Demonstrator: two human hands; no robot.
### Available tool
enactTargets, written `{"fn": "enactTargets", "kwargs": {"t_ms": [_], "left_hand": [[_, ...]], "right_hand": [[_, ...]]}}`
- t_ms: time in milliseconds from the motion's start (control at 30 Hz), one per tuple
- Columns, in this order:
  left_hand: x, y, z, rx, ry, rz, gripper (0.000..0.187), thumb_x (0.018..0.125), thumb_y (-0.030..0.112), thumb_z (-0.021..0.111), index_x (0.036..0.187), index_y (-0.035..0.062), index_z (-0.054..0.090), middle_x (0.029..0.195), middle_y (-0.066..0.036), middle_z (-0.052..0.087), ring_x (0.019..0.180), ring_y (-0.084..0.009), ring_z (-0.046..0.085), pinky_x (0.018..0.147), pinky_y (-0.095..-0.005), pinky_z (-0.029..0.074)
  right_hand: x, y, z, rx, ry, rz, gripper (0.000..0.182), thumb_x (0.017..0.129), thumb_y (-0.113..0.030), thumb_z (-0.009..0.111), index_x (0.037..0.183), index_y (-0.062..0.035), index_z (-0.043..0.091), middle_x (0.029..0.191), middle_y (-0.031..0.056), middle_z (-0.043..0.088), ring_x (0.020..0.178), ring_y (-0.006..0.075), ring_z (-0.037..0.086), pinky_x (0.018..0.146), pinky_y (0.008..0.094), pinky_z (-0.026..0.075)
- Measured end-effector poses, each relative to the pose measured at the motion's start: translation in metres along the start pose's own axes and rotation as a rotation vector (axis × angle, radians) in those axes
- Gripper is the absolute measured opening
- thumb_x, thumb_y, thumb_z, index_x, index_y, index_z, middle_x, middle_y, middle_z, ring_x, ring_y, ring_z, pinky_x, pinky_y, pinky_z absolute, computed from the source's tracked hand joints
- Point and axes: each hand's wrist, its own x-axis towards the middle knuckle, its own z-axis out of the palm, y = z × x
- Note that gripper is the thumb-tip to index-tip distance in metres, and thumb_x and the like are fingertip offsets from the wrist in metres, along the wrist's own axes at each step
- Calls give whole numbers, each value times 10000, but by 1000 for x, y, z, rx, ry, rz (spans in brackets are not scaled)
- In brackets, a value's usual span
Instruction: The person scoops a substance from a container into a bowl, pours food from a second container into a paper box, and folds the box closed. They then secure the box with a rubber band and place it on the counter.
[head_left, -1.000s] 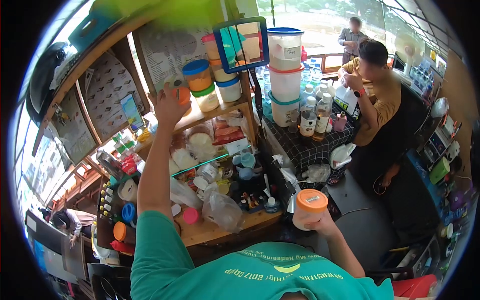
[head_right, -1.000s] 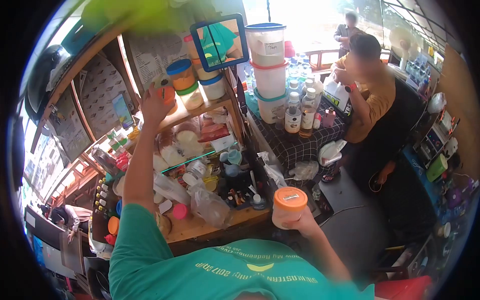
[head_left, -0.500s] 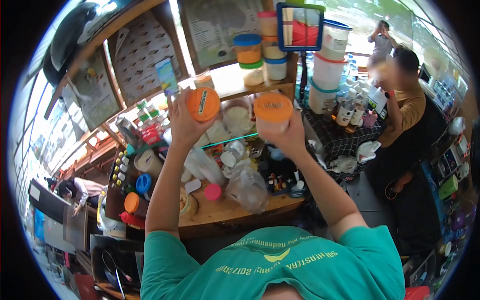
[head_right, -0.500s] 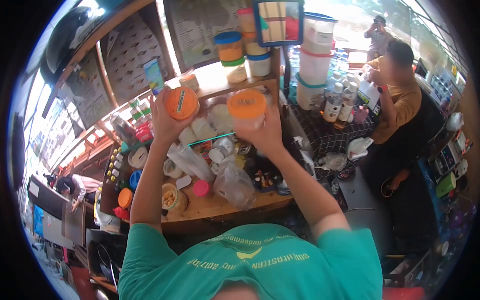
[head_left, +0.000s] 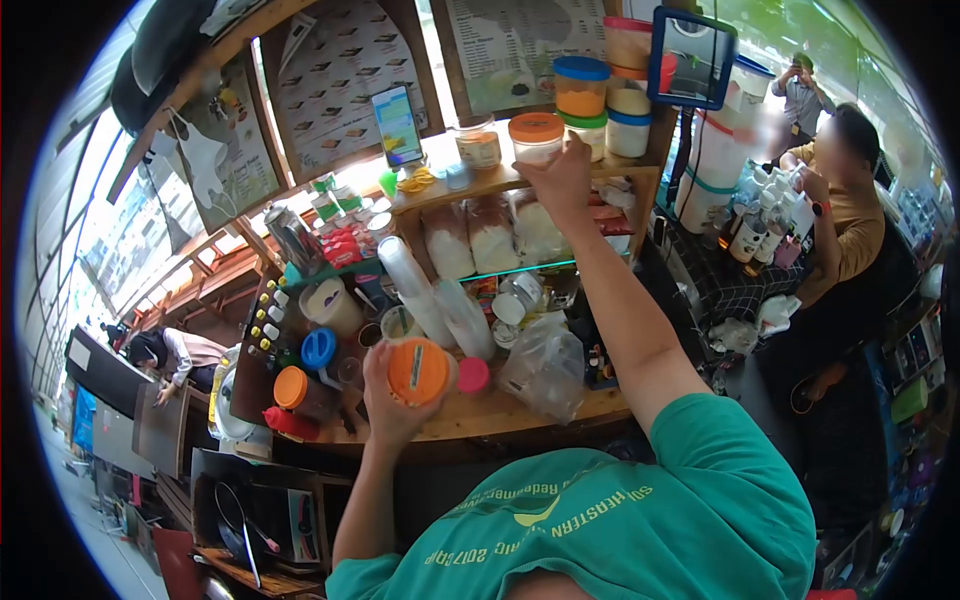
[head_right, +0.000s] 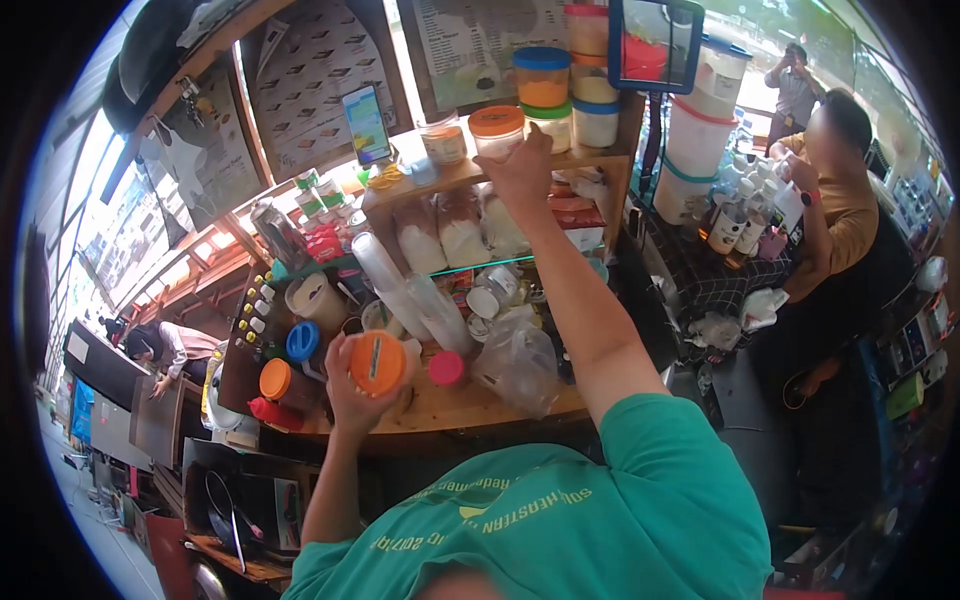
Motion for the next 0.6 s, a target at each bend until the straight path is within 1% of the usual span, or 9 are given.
{"fn": "enactTargets", "kwargs": {"t_ms": [33,133,267,333,367,400,500,567,600], "left_hand": [[-8,2,-2,-20,-5,-23,1101,636,220,962,1485,-6,299,1363,-182,563,1234,-288,604,1057,-396,495],[-21,-11,-3,22,-40,-85,1100,634,179,962,1488,-2,293,1357,-183,566,1240,-279,600,1075,-398,484],[0,-10,1,-62,-43,-71,1091,631,157,960,1485,4,299,1352,-185,571,1245,-272,601,1080,-393,484],[14,-5,4,-61,-49,-23,1085,632,146,957,1486,7,301,1361,-191,563,1253,-275,600,1082,-392,485],[16,-6,7,-66,-53,-20,1085,632,146,957,1486,7,301,1361,-191,563,1253,-275,600,1082,-392,485],[18,-7,12,-92,-53,-6,1087,631,148,956,1487,7,301,1366,-195,560,1256,-276,599,1081,-392,486],[24,0,27,-115,-95,0,1089,632,163,958,1489,7,304,1375,-199,552,1256,-278,599,1079,-389,488],[25,4,38,-103,-134,-10,1090,634,175,960,1490,7,306,1380,-200,548,1253,-278,601,1077,-386,489],[24,3,45,-81,-136,13,1066,622,245,965,1455,-13,352,1341,-204,563,1233,-326,594,1073,-429,470]], "right_hand": [[-1,-3,-2,-51,34,-24,931,653,-357,927,1354,48,466,1236,213,530,1185,385,557,979,462,505],[1,-7,-2,-70,-73,44,962,640,-356,934,1370,42,451,1264,209,516,1169,389,568,973,468,511],[0,-8,5,-121,-12,14,890,648,-344,929,1320,27,480,1243,200,522,1111,394,588,935,466,526],[-1,-9,6,-84,83,-41,774,667,-319,921,1236,10,511,1202,192,542,1070,389,602,880,465,539],[-2,-8,4,-74,62,-47,615,713,-286,896,1139,-13,546,1157,179,562,1045,383,614,838,467,541],[-1,-1,9,-79,67,-46,615,713,-286,896,1139,-13,546,1157,179,562,1045,383,614,838,467,541],[-1,23,16,-95,60,-210,479,762,-248,858,1079,-26,576,1084,163,578,1008,357,628,836,467,535],[-15,17,-2,90,-82,-235,341,807,-174,786,1058,-36,600,1049,151,596,986,351,637,851,445,536],[-28,10,-25,195,-246,-312,336,797,-117,737,1100,-35,616,1084,154,620,1018,336,640,889,434,526]]}}
